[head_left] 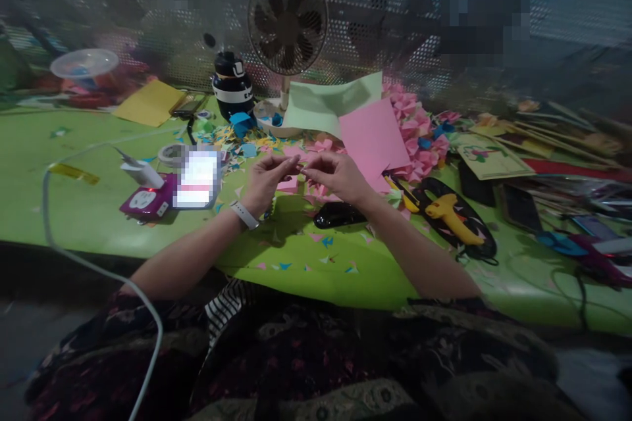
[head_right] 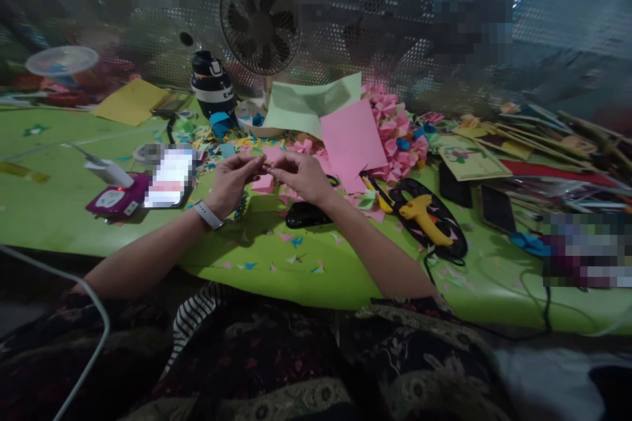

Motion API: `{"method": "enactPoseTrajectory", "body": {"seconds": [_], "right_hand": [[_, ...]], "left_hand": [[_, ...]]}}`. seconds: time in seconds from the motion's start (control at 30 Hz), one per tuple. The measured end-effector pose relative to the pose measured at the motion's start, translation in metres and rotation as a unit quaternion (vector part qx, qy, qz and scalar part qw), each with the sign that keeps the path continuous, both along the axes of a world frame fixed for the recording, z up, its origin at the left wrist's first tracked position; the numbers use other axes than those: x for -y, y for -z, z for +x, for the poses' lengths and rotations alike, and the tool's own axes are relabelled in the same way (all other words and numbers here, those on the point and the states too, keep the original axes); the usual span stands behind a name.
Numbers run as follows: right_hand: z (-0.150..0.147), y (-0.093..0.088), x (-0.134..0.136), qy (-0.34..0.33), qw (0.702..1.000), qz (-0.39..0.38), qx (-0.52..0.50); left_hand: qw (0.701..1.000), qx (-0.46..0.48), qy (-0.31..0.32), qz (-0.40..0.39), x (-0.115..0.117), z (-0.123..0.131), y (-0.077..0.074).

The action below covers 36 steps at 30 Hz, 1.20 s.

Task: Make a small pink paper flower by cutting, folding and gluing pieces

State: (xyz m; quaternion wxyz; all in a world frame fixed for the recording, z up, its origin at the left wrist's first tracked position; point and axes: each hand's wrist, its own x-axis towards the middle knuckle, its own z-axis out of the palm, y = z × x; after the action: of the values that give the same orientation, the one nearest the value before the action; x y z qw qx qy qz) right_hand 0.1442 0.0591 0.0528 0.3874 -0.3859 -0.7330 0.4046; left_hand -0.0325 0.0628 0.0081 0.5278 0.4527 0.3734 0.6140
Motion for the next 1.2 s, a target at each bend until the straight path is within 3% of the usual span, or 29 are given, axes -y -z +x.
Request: {"method": "enactPoseTrajectory", "body": {"seconds": [0.33,0.57,0.73,0.93,1.2], "right_hand": [[0.012,-0.009,-0.005,-0.034,0.997,-0.069,0.01],[0.018,-0.017,-0.004,-0.026,0.997,-0.036,0.07],[0.018,-0.019,-0.002,-0.03,0.994,-0.003,0.102],[0.016,-0.022,0.001,-0.007,0.989,0.031,0.147],[0.015,-0.021,0.003,0.004,0.984,0.06,0.166]], "left_hand": [[0.997,-0.051,0.055,0.008,0.0,-0.006,-0.004],[0.995,-0.081,0.062,0.015,-0.005,-0.014,-0.011],[0.978,-0.165,0.081,0.102,-0.007,-0.02,-0.013],[0.942,-0.262,0.098,0.185,-0.014,-0.025,-0.004],[0.932,-0.292,0.073,0.203,-0.009,-0.02,-0.007]]}}
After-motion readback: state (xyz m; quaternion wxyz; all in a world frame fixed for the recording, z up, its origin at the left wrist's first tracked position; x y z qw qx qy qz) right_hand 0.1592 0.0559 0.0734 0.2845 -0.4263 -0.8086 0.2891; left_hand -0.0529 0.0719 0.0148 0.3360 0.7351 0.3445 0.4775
